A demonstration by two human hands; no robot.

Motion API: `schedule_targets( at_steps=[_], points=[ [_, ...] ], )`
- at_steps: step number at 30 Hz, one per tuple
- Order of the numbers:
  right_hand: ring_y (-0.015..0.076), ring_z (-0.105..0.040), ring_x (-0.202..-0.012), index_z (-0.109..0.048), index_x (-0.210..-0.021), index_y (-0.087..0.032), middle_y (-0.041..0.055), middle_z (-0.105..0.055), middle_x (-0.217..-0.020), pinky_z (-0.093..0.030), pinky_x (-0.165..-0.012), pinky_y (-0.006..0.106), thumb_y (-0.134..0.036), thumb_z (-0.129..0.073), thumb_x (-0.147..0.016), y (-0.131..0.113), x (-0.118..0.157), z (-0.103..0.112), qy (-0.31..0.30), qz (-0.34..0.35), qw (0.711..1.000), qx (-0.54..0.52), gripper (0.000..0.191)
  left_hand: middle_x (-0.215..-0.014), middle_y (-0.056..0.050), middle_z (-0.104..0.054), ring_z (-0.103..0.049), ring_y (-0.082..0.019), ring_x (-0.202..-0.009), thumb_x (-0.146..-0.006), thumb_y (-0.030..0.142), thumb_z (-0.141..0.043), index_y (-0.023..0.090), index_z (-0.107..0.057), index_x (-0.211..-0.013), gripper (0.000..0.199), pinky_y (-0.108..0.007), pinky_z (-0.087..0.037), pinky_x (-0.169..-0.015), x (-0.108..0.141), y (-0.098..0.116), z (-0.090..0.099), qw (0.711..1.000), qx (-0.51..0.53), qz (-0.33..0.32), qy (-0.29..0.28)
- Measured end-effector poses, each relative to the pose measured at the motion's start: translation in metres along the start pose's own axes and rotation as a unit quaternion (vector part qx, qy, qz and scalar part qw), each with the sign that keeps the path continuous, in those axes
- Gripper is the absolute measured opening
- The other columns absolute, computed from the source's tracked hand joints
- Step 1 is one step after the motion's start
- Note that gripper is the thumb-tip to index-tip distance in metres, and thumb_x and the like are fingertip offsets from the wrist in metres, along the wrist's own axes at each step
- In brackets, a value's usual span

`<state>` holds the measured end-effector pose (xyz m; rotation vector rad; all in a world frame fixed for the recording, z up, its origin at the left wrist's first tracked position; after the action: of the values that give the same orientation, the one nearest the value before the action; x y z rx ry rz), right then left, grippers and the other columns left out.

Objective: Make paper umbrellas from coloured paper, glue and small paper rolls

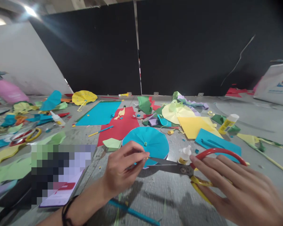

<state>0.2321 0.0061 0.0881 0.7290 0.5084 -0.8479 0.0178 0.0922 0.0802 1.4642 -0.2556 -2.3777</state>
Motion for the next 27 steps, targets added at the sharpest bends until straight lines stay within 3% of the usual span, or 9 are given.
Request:
schedule_targets(
  at_steps=[14,20,24,27],
  points=[
    [0.0199,-0.075,-0.083,-0.068,-0.125,-0.021,0.0002,-0.082,-0.096,-0.045,-0.075,0.037,-0.008,-0.055,-0.099,0.001,0.003,-0.001,0.005,0.009,1.000,0.002,0.032,-0.091,-0.008,-0.066,-0.063,-0.012,-0.072,-0.089,-0.004,-0.067,0.011,-0.072,-0.100,0.020,-0.022,-0.052,-0.061,0.000,0.005,-0.003,0.999,-0.019,-0.031,-0.021],
    [0.0202,-0.075,-0.086,-0.068,-0.132,-0.021,0.0010,-0.081,-0.097,-0.050,-0.081,0.037,-0.004,-0.060,-0.096,-0.004,0.014,0.004,0.003,0.031,0.999,0.016,0.041,-0.094,-0.007,-0.065,-0.059,-0.012,-0.073,-0.095,0.000,-0.060,0.012,-0.071,-0.104,0.019,-0.022,-0.052,-0.065,0.006,0.003,-0.009,0.994,-0.089,-0.038,-0.042],
    [0.0193,-0.075,-0.093,-0.063,-0.142,-0.027,-0.0020,-0.082,-0.105,-0.054,-0.083,0.031,-0.011,-0.068,-0.093,-0.005,0.020,0.004,-0.002,0.031,0.999,0.009,0.052,-0.091,-0.007,-0.065,-0.057,-0.012,-0.070,-0.098,0.003,-0.057,0.011,-0.071,-0.103,0.017,-0.023,-0.051,-0.063,0.008,0.005,-0.012,0.989,-0.129,-0.041,-0.052],
    [0.0190,-0.075,-0.094,-0.063,-0.142,-0.029,-0.0024,-0.082,-0.105,-0.052,-0.085,0.031,-0.015,-0.070,-0.094,-0.005,0.019,0.005,0.019,0.015,1.000,0.007,0.050,-0.091,-0.008,-0.065,-0.059,-0.012,-0.070,-0.096,0.001,-0.060,0.010,-0.073,-0.102,0.016,-0.024,-0.052,-0.063,0.004,0.006,-0.009,0.994,-0.100,-0.034,-0.038]
  ],
)
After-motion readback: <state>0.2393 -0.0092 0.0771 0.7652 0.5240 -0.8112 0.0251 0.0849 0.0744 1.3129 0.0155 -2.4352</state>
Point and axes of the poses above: each hand's wrist, its own x-axis away from the middle knuckle, its own z-axis out of the back of the hand, y = z × x, the point moved 8 cm from there along -x, towards the middle knuckle
